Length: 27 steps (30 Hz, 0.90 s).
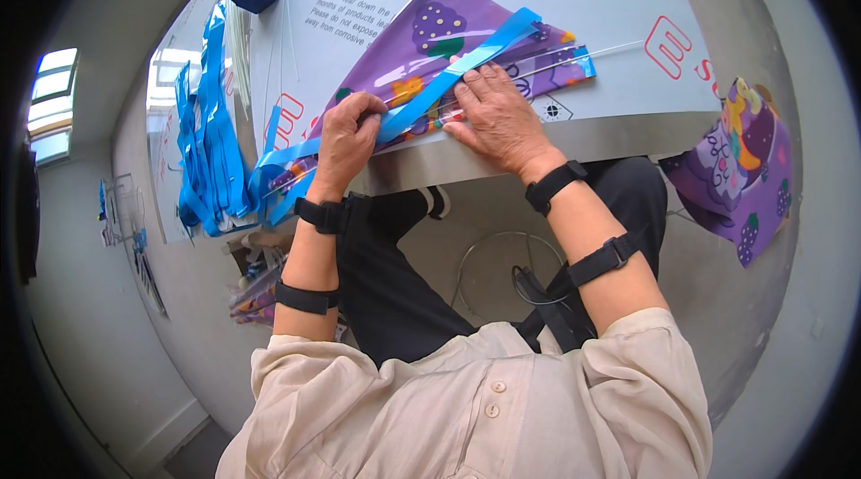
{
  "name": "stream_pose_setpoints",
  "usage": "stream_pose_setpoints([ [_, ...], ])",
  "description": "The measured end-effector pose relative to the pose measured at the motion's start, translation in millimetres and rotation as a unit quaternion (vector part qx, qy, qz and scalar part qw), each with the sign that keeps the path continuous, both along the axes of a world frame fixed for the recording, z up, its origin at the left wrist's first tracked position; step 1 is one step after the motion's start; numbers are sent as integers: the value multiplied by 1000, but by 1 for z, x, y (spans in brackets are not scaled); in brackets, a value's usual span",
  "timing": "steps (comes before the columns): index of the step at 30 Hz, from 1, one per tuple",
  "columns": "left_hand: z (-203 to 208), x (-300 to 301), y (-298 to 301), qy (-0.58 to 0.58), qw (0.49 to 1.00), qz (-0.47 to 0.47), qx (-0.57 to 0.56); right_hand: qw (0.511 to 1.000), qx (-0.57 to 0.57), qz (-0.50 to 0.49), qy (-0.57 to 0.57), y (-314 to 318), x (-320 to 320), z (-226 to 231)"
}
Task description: The person is folding patterned plastic sheets, inserting them into clear sleeves, sealing them, and placing them into a box.
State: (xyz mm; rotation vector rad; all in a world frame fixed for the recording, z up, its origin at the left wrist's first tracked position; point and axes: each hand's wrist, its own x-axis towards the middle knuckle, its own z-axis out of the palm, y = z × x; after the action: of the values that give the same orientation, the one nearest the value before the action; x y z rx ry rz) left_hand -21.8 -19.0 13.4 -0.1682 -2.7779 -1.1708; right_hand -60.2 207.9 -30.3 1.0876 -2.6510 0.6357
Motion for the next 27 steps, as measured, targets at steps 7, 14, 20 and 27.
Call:
stream_pose_setpoints([
  [7,7,12,3,11,1000,9,10,1000,1,1,5,0,0,0],
  [14,13,18,3,-15,1000,-11,5,1000,9,2,-9,0,0,2],
  [20,5,20,-5,-33,999,7,-22,1000,6,-1,-8,-1,1,4],
  [27,13,7,-20,-127,989,33,72,1000,11,1,-9,1,1,1],
])
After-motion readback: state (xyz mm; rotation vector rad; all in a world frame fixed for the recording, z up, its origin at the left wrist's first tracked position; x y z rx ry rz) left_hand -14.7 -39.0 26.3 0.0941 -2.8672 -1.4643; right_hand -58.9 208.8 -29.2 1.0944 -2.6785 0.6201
